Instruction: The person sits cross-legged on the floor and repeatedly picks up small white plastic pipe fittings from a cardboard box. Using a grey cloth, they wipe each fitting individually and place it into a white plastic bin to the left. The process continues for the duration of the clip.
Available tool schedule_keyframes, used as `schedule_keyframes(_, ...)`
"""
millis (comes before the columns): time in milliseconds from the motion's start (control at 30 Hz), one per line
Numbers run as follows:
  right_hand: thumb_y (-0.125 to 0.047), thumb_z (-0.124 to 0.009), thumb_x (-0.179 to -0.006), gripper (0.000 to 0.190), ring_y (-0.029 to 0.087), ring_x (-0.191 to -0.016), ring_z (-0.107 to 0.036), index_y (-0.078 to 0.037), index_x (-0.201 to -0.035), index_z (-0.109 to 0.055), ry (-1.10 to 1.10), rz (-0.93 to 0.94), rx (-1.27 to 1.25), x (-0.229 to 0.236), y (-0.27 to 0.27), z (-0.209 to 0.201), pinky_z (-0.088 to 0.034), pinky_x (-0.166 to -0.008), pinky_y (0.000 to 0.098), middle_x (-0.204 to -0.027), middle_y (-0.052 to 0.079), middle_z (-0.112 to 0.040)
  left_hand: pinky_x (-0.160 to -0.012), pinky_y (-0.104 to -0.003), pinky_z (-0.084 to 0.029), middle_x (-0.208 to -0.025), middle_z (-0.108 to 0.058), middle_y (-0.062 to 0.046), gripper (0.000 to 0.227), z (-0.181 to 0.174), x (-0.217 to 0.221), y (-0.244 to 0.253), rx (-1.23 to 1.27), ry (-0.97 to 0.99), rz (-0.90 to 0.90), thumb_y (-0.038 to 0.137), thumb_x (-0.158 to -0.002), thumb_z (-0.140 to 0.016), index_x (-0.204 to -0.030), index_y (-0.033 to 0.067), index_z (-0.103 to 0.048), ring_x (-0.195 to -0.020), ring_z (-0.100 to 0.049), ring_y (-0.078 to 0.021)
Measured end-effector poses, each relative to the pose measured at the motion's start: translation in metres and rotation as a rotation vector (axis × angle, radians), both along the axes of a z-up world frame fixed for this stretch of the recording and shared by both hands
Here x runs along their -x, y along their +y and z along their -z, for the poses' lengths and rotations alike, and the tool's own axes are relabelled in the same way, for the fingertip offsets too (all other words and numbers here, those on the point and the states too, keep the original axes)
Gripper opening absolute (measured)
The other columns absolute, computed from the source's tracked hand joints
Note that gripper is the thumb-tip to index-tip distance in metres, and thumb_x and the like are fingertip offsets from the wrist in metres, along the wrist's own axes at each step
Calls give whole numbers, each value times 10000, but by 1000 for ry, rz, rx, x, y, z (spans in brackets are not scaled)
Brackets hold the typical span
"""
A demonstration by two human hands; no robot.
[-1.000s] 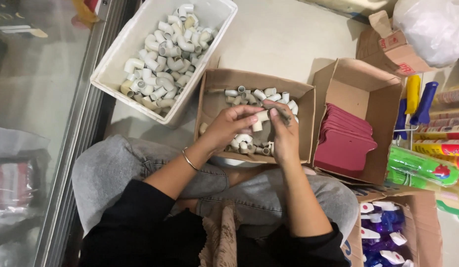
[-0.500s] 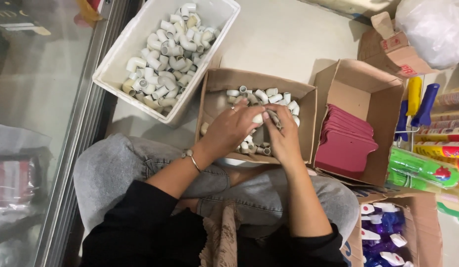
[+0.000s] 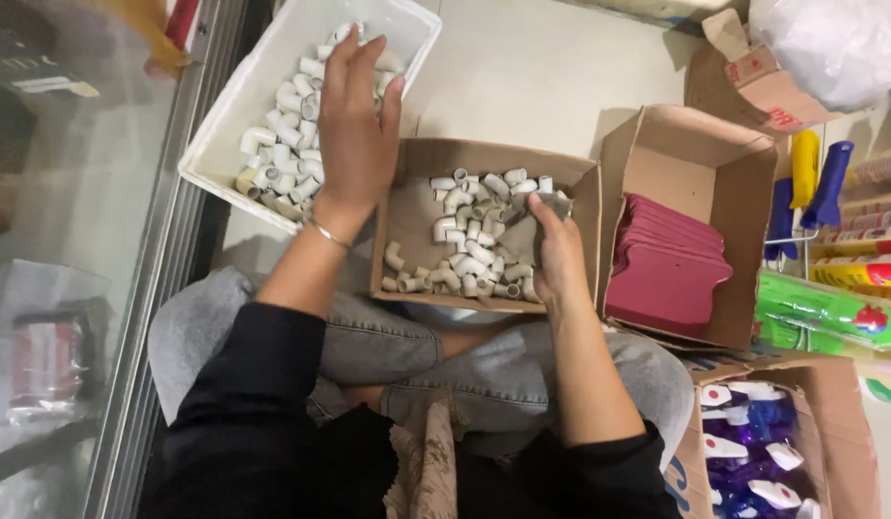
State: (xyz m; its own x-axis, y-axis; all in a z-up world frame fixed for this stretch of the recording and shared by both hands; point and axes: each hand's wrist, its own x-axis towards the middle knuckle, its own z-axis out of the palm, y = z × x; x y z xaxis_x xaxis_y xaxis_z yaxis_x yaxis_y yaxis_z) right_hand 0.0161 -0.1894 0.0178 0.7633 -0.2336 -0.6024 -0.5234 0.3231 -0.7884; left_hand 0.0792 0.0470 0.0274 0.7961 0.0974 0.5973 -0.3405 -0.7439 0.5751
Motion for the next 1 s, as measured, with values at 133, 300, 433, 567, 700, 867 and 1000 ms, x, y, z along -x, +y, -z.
schedule_keyframes(133,-267,-701,-852,399,256,-1080,-717,-44,-1181,-666,11,18,20,-3,-12,24,-556,-995,356,-1139,125,-750,-1021,-471,-461,-1195,-628,-203,256,22,-11,-11,-45,-22,99,-26,-939,-684,-1184,-20,-612,-1170,-584,-386)
schedule_keyframes(300,-230,-792,-860,236,302,-781,-772,-64,-1024,-756,-194,130,-20,-6,-22,47,-638,-665,455,-909,173,-759,-610,-433,-542,-706,-702,-46,90,100,24,-60,-624,510,236,83,-851,-687,-782,118,-733,-729,-747,-297)
schedule_keyframes(433,-238,-791,-866,213,282,-776,-776,-87,-1014,-763,-200,115,-27,-7,-25,55,-644,-664,449,-898,155,-763,-640,-469,-483,-766,-713,-105,88,266,42,-58,-993,712,310,148,-832,-685,-844,116,-766,-752,-721,-285)
schedule_keyframes(567,-207,-783,-869,190,281,-760,-773,-90,-1017,-763,-196,111,-26,-9,-23,56,-643,-658,442,-887,152,-761,-759,-418,-385,-857,-719,-32,142,237,54,-57,-1364,920,336,251,-899,-624,-915,185,-749,-811,-654,-218)
schedule_keyframes(700,-191,-780,-864,179,295,-731,-774,-94,-1014,-763,-188,88,-39,-8,-20,59,-646,-634,447,-861,163,-760,-770,-438,-388,-854,-711,-48,194,243,55,-56,-1382,901,376,297,-922,-601,-939,173,-750,-812,-645,-230)
schedule_keyframes(867,-197,-790,-859,197,294,-743,-775,-100,-1027,-757,-171,84,-29,-9,-21,62,-648,-645,454,-875,160,-761,-691,-410,-482,-754,-711,-104,164,170,56,-47,-878,819,380,121,-892,-602,-855,74,-755,-750,-701,-276)
schedule_keyframes(1000,-223,-793,-865,238,307,-811,-768,-114,-1073,-757,-151,44,19,-5,-17,68,-635,-691,484,-930,162,-758,-749,-455,-561,-838,-718,-200,142,118,59,-34,-482,745,296,10,-914,-597,-930,-25,-734,-823,-731,-374)
